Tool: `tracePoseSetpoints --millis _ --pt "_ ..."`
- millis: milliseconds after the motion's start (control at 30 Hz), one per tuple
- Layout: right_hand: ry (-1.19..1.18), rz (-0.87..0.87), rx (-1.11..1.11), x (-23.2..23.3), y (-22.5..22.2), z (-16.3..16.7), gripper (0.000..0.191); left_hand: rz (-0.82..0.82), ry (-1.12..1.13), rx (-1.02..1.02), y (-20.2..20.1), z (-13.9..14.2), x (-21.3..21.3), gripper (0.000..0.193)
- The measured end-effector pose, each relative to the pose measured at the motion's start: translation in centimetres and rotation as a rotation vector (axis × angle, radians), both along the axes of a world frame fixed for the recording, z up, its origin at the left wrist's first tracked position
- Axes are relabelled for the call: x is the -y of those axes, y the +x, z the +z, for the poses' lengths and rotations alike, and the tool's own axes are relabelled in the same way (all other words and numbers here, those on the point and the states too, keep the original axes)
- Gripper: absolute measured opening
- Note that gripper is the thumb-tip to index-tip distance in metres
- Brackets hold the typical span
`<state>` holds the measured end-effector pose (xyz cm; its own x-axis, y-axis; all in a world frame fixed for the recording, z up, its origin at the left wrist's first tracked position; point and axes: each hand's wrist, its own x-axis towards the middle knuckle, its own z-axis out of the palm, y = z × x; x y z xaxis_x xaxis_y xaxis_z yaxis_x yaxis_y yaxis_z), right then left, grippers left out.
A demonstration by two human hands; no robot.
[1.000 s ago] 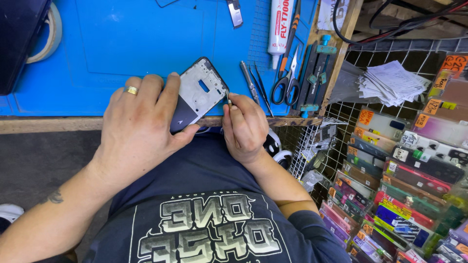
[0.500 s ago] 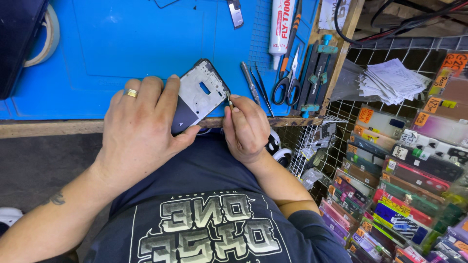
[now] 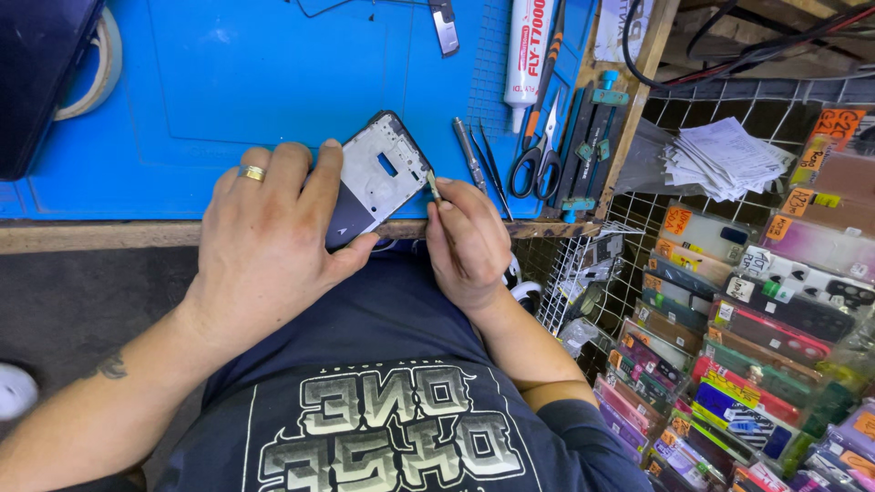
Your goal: The person uses a small metal tool to scrape and clean the edges of a disassembled smartphone frame on a blue work mat. The hands carefully work along the perimeter of the device, removing residue from the metal casing.
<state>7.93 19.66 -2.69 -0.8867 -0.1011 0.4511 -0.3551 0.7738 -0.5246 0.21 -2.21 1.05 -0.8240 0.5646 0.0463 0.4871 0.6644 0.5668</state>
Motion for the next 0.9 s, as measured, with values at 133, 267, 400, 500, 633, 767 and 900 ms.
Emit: tracePoseSetpoints --millis 133,267,400,500,633,767,900 --pt "-0.063 -0.061 0.022 0.0 0.4 0.2 0.024 -0.001 0.008 0.011 0.0 0.0 0.0 0.079" --pt "-0.093 -0.14 0.021 0.3 0.2 0.1 0.021 0.0 0.006 0.0 0.0 -0.1 0.0 0.079" --pt "-0.066 -0.194 -0.034 0.8 -0.1 -0.2 0.021 -0.005 0.005 -0.009 0.0 -0.1 0.0 0.08" --pt "-0.078 -0.234 -0.007 1.2 -0.2 -0.4 0.02 -0.014 0.003 -0.018 0.0 -0.2 0.1 0.079" --pt "-0.067 -0.233 -0.022 1.3 -0.3 -0.5 0.019 -0.037 -0.007 -0.031 -0.2 -0.4 0.0 0.079" --pt "-0.06 -0.219 -0.019 1.4 -0.3 -0.5 0.018 -0.038 0.006 -0.049 -0.1 -0.3 0.2 0.078" --pt "-0.083 -0.229 -0.003 1.5 -0.4 -0.4 0.017 -0.043 -0.004 -0.063 -0.2 -0.3 0.2 0.077"
